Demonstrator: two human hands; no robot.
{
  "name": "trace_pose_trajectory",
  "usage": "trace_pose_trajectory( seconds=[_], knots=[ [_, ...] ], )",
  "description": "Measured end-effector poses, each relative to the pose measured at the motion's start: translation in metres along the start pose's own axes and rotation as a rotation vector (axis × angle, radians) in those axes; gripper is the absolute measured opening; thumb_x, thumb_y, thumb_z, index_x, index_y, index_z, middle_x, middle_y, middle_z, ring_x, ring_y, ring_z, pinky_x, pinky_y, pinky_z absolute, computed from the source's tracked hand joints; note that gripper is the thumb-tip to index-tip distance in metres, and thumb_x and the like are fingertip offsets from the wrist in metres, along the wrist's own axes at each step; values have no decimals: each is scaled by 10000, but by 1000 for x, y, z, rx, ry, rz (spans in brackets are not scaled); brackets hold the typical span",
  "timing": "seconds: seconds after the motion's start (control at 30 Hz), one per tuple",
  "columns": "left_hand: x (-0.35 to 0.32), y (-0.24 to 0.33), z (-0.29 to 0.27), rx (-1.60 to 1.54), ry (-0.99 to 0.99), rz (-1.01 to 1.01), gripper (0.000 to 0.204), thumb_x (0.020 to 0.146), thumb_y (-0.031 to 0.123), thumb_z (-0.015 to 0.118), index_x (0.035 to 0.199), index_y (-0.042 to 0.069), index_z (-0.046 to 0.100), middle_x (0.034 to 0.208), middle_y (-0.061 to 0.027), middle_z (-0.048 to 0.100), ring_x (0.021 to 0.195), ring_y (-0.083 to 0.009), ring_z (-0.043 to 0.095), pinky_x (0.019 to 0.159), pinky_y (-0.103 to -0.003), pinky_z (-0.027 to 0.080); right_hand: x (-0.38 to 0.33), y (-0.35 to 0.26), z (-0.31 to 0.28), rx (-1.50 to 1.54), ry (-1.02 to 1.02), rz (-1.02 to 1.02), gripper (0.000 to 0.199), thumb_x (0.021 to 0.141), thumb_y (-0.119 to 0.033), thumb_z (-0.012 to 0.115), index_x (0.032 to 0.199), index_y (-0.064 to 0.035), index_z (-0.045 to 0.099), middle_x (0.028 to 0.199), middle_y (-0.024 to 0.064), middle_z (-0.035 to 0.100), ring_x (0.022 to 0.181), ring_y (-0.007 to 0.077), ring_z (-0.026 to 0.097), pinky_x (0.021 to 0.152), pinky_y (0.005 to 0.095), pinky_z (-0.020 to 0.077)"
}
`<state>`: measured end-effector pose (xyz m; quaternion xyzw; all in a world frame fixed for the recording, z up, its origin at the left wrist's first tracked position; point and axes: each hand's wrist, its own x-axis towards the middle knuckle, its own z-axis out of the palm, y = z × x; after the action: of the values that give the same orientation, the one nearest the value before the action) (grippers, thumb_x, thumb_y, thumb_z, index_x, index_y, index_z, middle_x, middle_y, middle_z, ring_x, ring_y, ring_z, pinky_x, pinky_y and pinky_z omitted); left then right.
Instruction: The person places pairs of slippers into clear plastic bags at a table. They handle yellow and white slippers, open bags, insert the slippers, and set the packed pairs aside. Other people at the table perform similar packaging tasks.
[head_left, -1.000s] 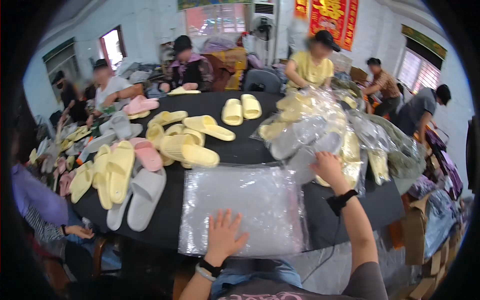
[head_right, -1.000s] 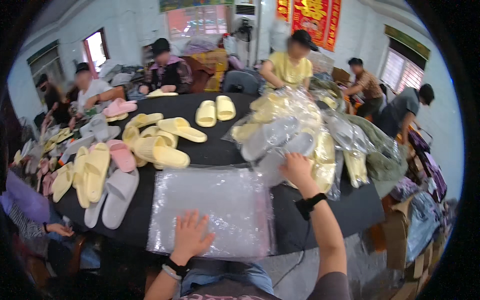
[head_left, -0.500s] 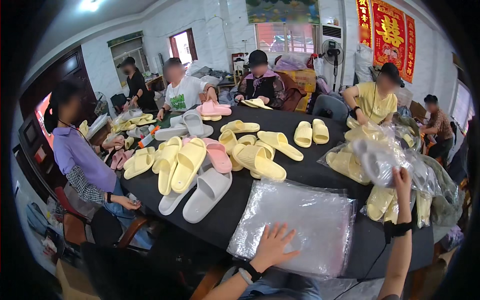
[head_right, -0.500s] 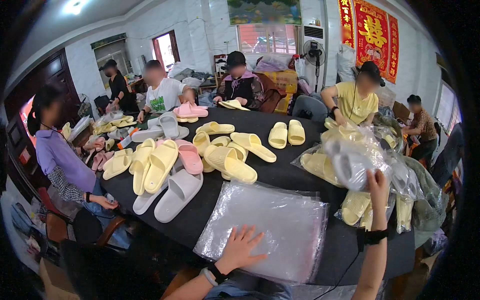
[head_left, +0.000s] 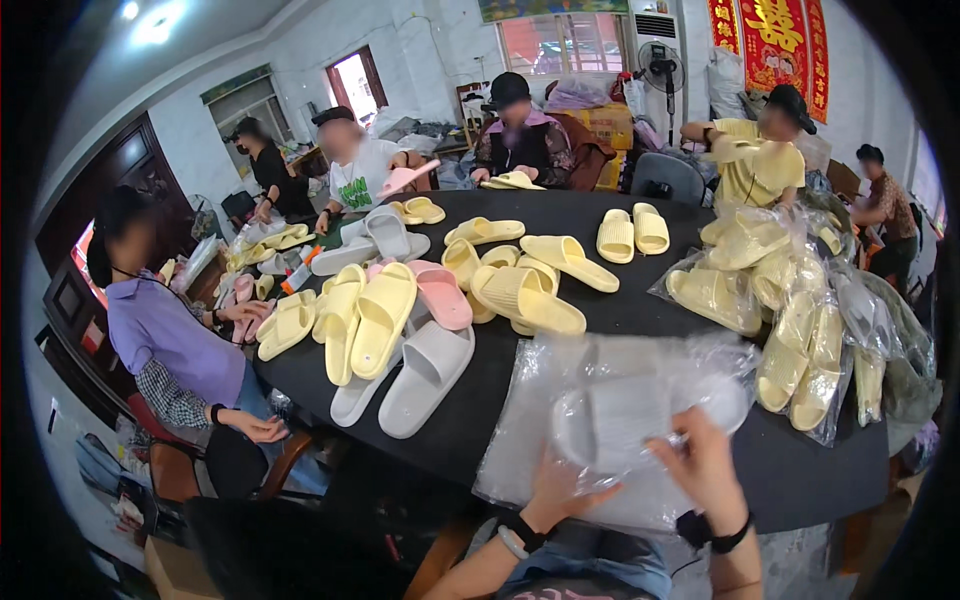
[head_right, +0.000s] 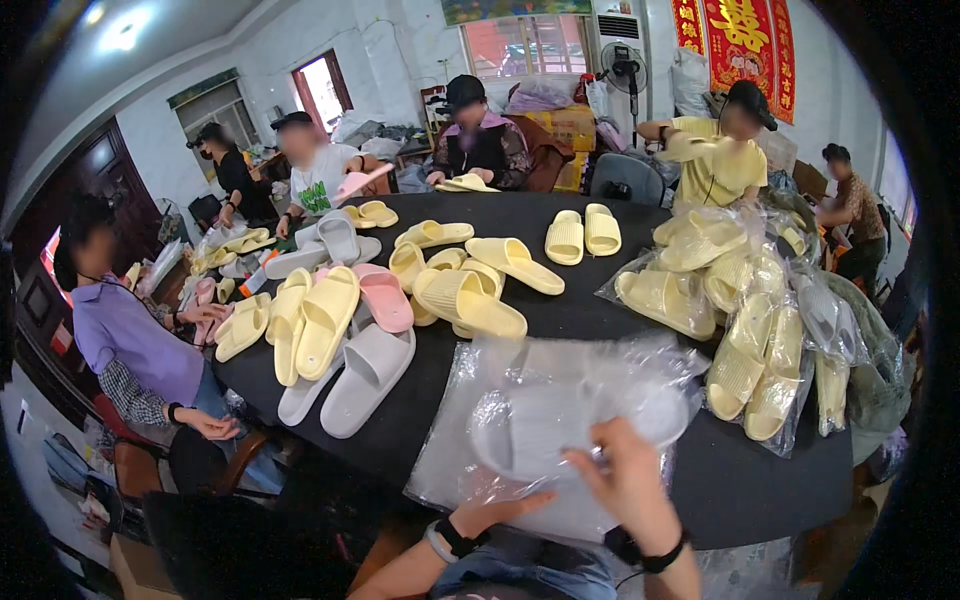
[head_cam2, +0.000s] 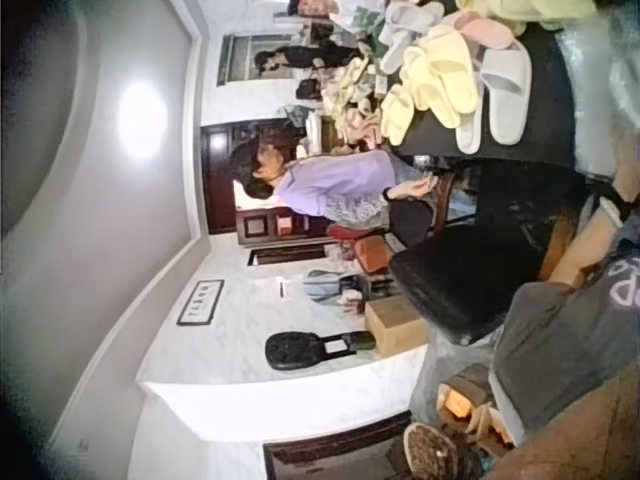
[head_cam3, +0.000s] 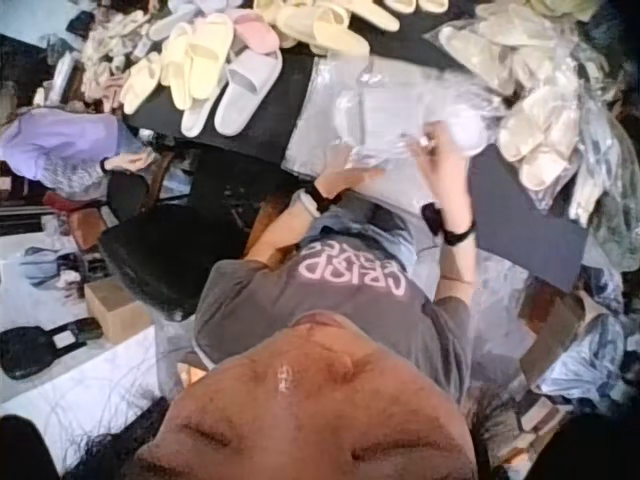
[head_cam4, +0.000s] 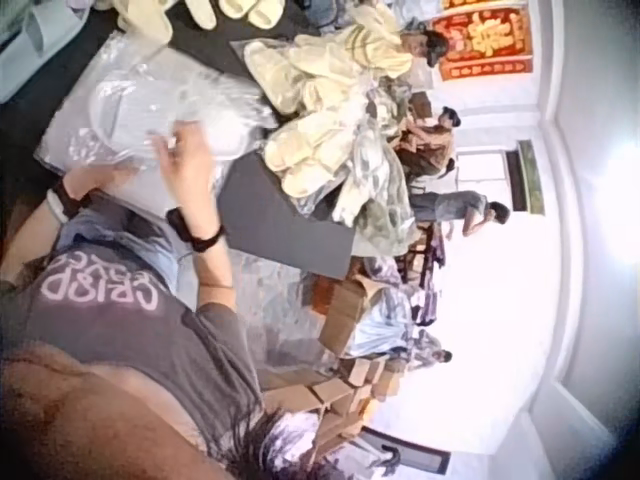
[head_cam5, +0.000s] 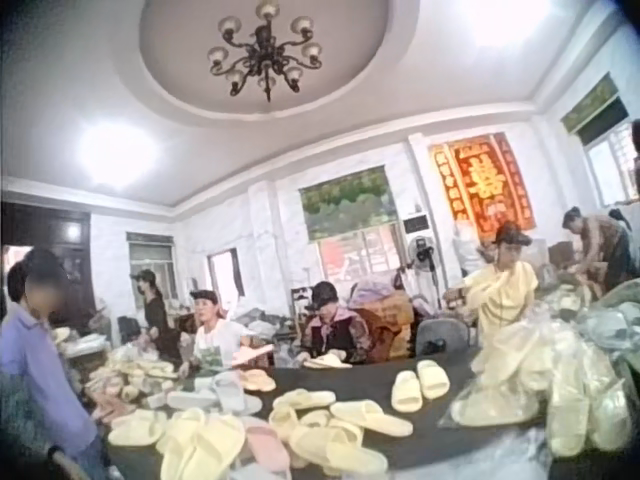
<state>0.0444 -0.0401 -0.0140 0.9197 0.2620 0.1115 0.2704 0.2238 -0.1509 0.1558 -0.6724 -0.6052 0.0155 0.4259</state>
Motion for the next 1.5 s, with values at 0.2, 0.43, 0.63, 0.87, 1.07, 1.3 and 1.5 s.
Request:
trace_pose_trajectory(
  seconds=[0.2, 0.43, 0.63, 0.87, 1.07, 1.3, 1.5],
  knots=[
    [-8, 24, -34, -252, -191, -205, 476, 919, 488, 629, 1275, 172, 621, 1277, -34, 642, 1206, -207, 579, 1034, -400, 444, -46, 4, 84, -21, -21, 85, 305, 783, -169, 805, 941, -38, 580, 793, 125, 562, 683, 329, 579, 582, 411, 465],
    [-16, -3, -16, -186, -216, -138, 513, 983, 496, 482, 1316, 118, 581, 1265, -54, 649, 1171, -221, 591, 1002, -385, 451, -63, 2, 35, 248, -196, 299, 562, 821, -173, 770, 1302, -26, 518, 1117, 183, 596, 877, 321, 644, 723, 398, 522],
    [-7, 1, -24, -241, -255, -179, 535, 975, 486, 503, 1358, 115, 536, 1332, -67, 584, 1235, -239, 522, 1044, -418, 391, -57, 44, -19, -585, 257, 20, 724, 775, -150, 783, 1406, -13, 453, 1361, 238, 506, 1075, 356, 604, 816, 409, 512],
    [1, -7, -27, -236, -288, -231, 574, 965, 475, 526, 1407, 111, 483, 1409, -82, 508, 1310, -260, 441, 1094, -457, 321, -95, 83, -9, 478, 155, 485, 596, 827, -33, 752, 1374, 29, 523, 799, 83, 727, 709, 128, 662, 725, 257, 500],
    [4, -6, -26, -241, -287, -265, 618, 957, 465, 547, 1448, 108, 438, 1476, -95, 443, 1374, -278, 372, 1137, -490, 261, -135, 79, -22, 696, 25, 477, 861, 822, -21, 759, 1522, 37, 261, 807, 73, 735, 752, 112, 677, 750, 249, 514],
    [-11, -12, -27, -249, -231, -331, 678, 947, 454, 571, 1497, 104, 386, 1553, -109, 367, 1449, -299, 291, 1186, -529, 191, -159, 90, -7, 652, -136, 530, 1157, 825, -31, 765, 1564, -57, -125, 947, 157, 740, 813, 197, 723, 730, 291, 562],
    [-26, -45, -65, 599, 73, -158, 704, 906, 451, 607, 1487, 98, 425, 1547, -151, 388, 1463, -365, 281, 1185, -581, 174, -153, 86, -3, 598, -101, 652, 1124, 837, -38, 763, 1576, -76, -83, 1021, 169, 733, 833, 191, 722, 756, 277, 563]
  ],
)
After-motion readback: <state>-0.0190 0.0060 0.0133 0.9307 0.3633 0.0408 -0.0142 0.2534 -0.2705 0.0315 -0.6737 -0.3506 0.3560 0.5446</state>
